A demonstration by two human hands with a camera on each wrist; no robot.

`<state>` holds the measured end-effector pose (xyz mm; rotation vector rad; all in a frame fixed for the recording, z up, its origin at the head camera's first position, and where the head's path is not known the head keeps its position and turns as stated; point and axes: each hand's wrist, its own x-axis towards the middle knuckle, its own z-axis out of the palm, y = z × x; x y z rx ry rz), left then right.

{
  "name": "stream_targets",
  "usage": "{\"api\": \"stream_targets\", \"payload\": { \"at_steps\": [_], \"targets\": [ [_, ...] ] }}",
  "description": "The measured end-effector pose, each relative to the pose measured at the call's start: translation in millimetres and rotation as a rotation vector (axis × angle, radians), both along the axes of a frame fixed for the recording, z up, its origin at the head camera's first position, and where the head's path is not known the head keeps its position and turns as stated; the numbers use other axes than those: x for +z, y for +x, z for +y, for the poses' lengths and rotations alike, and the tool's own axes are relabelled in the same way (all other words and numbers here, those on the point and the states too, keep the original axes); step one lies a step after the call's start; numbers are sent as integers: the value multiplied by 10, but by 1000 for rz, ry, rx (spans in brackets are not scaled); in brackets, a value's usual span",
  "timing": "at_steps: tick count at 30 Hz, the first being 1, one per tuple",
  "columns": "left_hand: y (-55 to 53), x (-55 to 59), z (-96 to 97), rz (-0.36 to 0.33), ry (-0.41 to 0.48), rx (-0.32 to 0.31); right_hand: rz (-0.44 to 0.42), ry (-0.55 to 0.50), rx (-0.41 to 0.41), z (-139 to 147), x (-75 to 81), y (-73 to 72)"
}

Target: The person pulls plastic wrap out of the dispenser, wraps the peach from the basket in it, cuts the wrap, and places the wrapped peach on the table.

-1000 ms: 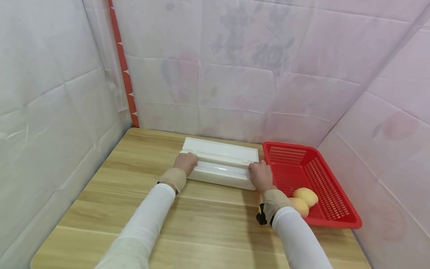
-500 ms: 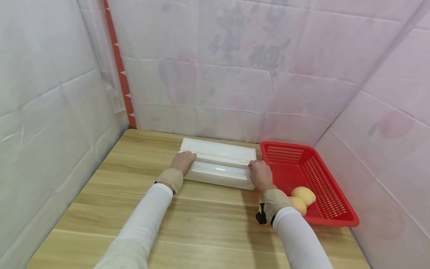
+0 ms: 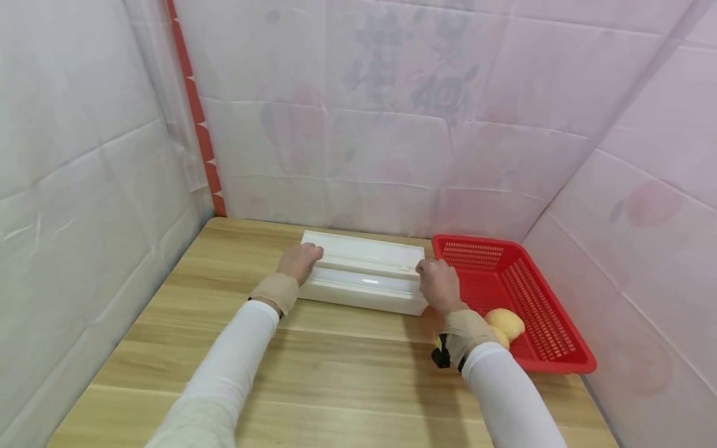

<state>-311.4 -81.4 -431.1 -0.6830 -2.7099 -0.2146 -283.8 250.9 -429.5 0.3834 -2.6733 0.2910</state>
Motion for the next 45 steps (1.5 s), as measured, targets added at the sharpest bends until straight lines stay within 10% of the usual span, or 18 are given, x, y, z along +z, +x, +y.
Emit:
{"api": "stream_targets", "payload": {
  "at_steps": [17, 36, 45],
  "targets": [
    [-41, 395, -92, 71, -5, -35, -27, 16, -23, 15, 412, 2],
    [-107, 873, -169, 172, 63, -115, 158, -36, 50, 50, 848, -19],
    [-141, 1127, -180, 125, 54, -78, 165, -16, 61, 34, 1078, -42]
  ]
}}
